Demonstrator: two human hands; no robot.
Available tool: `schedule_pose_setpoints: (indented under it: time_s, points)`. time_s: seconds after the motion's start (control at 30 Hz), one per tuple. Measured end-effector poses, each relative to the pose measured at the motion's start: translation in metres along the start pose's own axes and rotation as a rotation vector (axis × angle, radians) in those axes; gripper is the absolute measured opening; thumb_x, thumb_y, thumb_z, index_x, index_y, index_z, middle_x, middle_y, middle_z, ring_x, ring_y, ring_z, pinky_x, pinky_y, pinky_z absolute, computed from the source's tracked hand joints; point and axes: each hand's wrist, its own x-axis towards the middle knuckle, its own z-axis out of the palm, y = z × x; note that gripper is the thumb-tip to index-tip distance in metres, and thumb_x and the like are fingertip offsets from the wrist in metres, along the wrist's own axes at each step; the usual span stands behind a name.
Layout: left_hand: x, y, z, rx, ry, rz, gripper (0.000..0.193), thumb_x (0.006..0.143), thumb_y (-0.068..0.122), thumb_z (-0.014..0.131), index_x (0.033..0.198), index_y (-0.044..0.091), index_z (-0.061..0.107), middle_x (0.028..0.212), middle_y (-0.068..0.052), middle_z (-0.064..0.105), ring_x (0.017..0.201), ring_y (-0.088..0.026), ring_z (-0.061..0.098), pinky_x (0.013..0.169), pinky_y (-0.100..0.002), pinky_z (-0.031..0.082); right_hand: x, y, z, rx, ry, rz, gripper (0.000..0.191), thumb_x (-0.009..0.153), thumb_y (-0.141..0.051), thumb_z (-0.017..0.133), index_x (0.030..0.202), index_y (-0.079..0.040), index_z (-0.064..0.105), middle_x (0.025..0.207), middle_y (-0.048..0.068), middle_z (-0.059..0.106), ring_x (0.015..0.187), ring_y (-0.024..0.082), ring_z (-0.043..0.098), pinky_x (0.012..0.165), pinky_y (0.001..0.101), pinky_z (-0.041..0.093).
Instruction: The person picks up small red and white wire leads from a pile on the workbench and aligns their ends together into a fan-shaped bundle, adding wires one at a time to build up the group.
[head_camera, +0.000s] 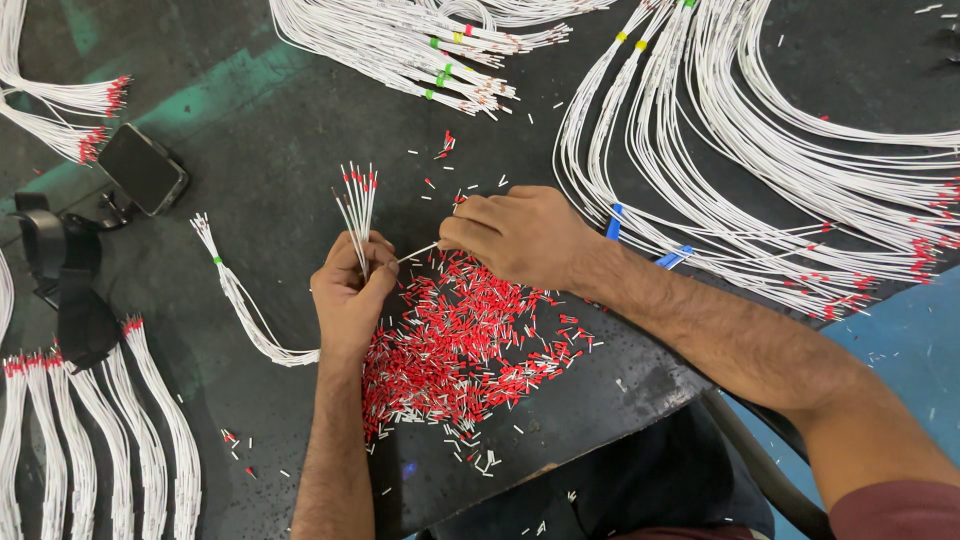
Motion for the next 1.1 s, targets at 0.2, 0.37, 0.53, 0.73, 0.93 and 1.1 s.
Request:
schedule_pose_setpoints:
  time_s: [0.2, 0.37, 0.53, 0.73, 0.93, 1.1]
  points:
    - [0.0, 0.0, 0.002, -0.001, 0.005, 0.003, 0.007, 0.086, -0.007, 0.066, 0.088, 0.0, 0.067, 0.105, 0.0, 0.059, 0.078, -0.003, 0.05, 0.063, -0.02, 0.039, -0.002, 0.0, 0.003, -0.109, -0.028, 0.146, 0.038, 0.097, -0.039, 0.081, 0.076, -0.018, 0.057, 0.074, -0.002, 0.057, 0.057, 0.017, 0.057, 0.051, 0.033, 0.045]
    - [-0.001, 0.001, 0.001, -0.004, 0.013, -0.01, 0.006, 0.087, -0.007, 0.065, 0.087, -0.001, 0.066, 0.103, -0.001, 0.06, 0.077, -0.003, 0.05, 0.063, -0.021, 0.039, -0.001, 0.0, -0.005, 0.05, 0.041, -0.023, 0.026, 0.089, -0.021, 0.079, 0.11, -0.015, 0.065, 0.106, -0.002, 0.064, 0.076, 0.015, 0.063, 0.063, 0.0321, 0.051]
    - [0.0, 0.003, 0.002, -0.01, 0.001, 0.01, 0.006, 0.086, -0.006, 0.065, 0.087, 0.0, 0.066, 0.102, 0.0, 0.06, 0.077, -0.003, 0.05, 0.063, -0.022, 0.039, 0.0, -0.001, -0.007, 0.027, -0.133, -0.084, 0.04, 0.086, -0.017, 0.067, 0.126, -0.018, 0.064, 0.121, -0.001, 0.063, 0.091, 0.014, 0.067, 0.076, 0.0329, 0.055]
    - [0.0, 0.003, 0.002, 0.072, 0.001, 0.027, 0.005, 0.086, -0.004, 0.067, 0.087, 0.001, 0.067, 0.1, 0.0, 0.061, 0.078, -0.004, 0.051, 0.065, -0.022, 0.04, -0.006, 0.006, -0.003, 0.01, -0.153, -0.097, 0.035, 0.09, -0.018, 0.062, 0.125, -0.016, 0.066, 0.12, -0.004, 0.065, 0.1, 0.012, 0.069, 0.079, 0.032, 0.056]
    - [0.001, 0.001, 0.001, -0.018, -0.031, 0.007, 0.006, 0.086, -0.005, 0.066, 0.088, 0.0, 0.067, 0.101, 0.0, 0.06, 0.081, -0.004, 0.052, 0.067, -0.022, 0.042, -0.006, 0.006, -0.001, 0.041, -0.111, -0.074, 0.028, 0.093, -0.019, 0.065, 0.122, -0.017, 0.067, 0.118, -0.005, 0.066, 0.101, 0.012, 0.068, 0.077, 0.0306, 0.056]
    - [0.0, 0.001, 0.0, 0.037, -0.065, -0.005, 0.007, 0.084, -0.005, 0.066, 0.087, 0.0, 0.068, 0.101, -0.001, 0.062, 0.081, -0.004, 0.055, 0.068, -0.021, 0.044, -0.003, 0.006, -0.001, 0.119, -0.088, -0.048, 0.018, 0.092, -0.024, 0.069, 0.109, -0.02, 0.068, 0.112, -0.008, 0.068, 0.098, 0.009, 0.069, 0.07, 0.0276, 0.054]
